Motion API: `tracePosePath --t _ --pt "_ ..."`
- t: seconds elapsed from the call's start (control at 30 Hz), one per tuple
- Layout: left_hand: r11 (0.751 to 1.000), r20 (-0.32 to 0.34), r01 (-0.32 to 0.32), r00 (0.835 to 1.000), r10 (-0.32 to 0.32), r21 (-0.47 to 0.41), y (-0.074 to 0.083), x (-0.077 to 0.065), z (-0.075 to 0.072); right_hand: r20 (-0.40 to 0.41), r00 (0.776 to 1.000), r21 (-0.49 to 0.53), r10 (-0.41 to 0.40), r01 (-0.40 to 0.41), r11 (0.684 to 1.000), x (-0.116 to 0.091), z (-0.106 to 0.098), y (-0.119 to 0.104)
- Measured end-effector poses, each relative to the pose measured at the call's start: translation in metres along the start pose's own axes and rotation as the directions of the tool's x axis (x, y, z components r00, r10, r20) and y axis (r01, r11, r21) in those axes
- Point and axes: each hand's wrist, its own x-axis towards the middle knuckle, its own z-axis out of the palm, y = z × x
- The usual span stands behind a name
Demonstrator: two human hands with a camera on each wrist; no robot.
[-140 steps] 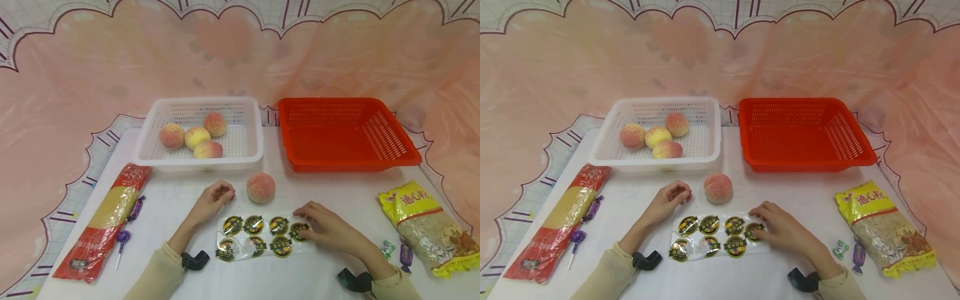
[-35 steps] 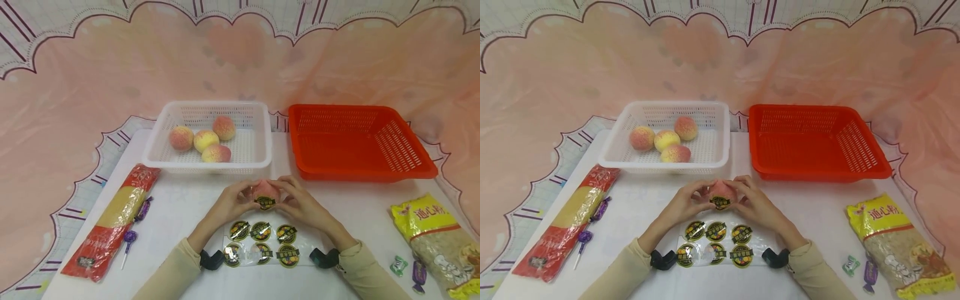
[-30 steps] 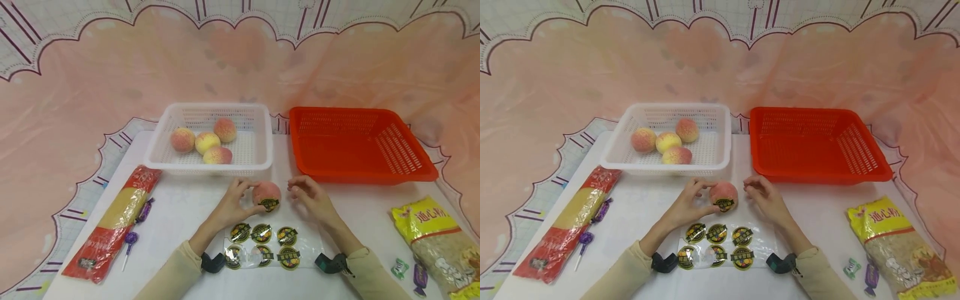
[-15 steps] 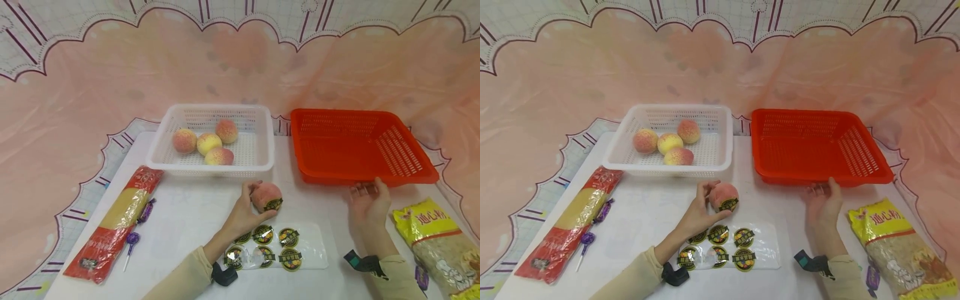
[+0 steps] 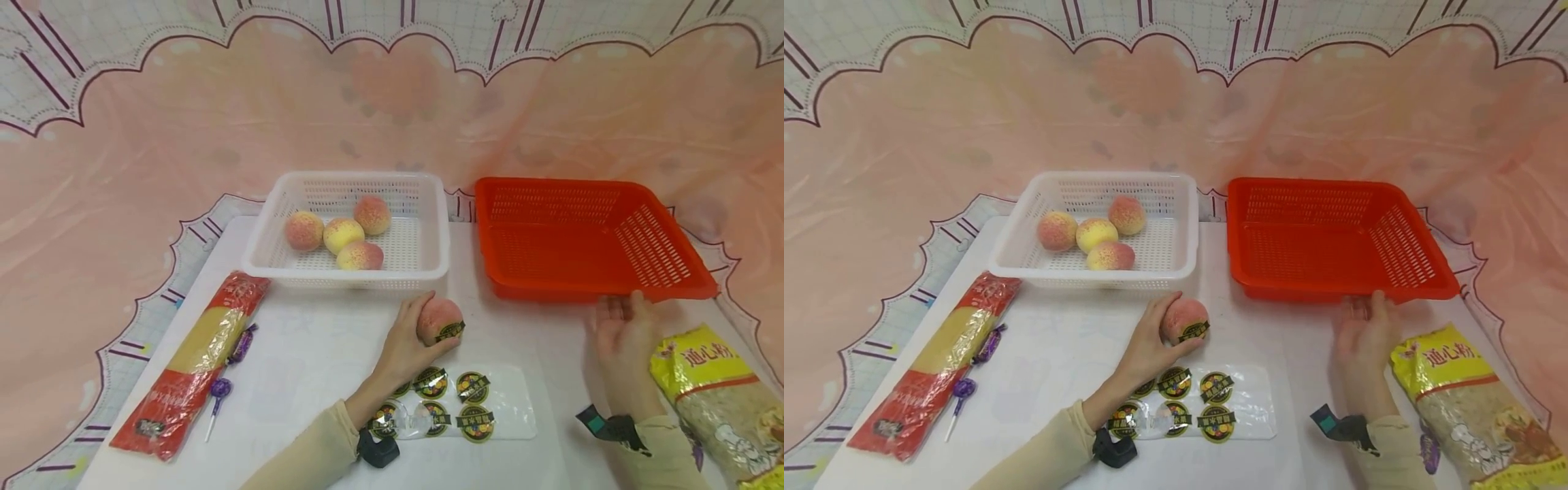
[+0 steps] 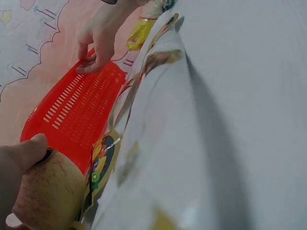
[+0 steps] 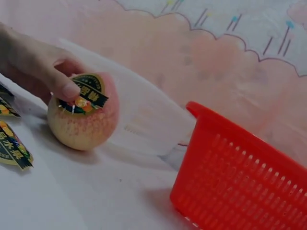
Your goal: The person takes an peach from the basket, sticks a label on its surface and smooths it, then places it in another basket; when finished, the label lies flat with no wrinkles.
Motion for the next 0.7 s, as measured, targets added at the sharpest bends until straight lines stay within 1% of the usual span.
tracePosePath --t 0.07,0.17,0.23,0.33,0.4,0.47,0.57,0.67,0.7 --pt "1.0 -0.016 -0.015 1.0 0.015 0.003 0.0 0.001 -0.001 -0.006 1.0 -0.019 -0.01 0.01 1.0 -0.001 0.0 0.003" --pt "0.999 -0.03 -0.024 0.999 0.024 -0.031 0.001 0.001 -0.008 0.006 1.0 -0.042 -0.03 0.03 0.999 -0.004 0.0 0.008" --pt "0.997 -0.025 -0.003 1.0 0.001 -0.077 0.003 0.002 -0.014 0.018 0.999 -0.051 -0.029 0.03 0.998 -0.006 0.0 0.01" --pt "0.985 0.005 0.05 0.999 -0.05 -0.162 0.011 0.005 -0.026 0.032 0.999 -0.059 -0.027 0.029 0.998 -0.009 -0.002 0.014" --pt "0.978 0.029 0.061 0.998 -0.056 -0.199 0.018 0.006 -0.033 0.045 0.998 -0.071 -0.035 0.038 0.997 -0.009 -0.003 0.017" --pt "0.97 0.055 0.06 0.997 -0.048 -0.235 0.029 0.008 -0.041 0.054 0.997 -0.085 -0.046 0.051 0.995 -0.009 -0.003 0.019" --pt "0.949 0.079 0.037 0.997 -0.013 -0.314 0.052 0.013 -0.052 0.066 0.997 -0.102 -0.04 0.047 0.994 -0.009 -0.003 0.021" --pt "0.917 0.081 0.022 0.997 0.011 -0.399 0.076 0.025 -0.062 0.065 0.998 -0.12 -0.026 0.033 0.992 -0.01 -0.003 0.021" --pt "0.91 0.075 0.015 0.997 0.017 -0.415 0.082 0.031 -0.063 0.063 0.998 -0.125 -0.018 0.026 0.992 -0.011 -0.003 0.021"
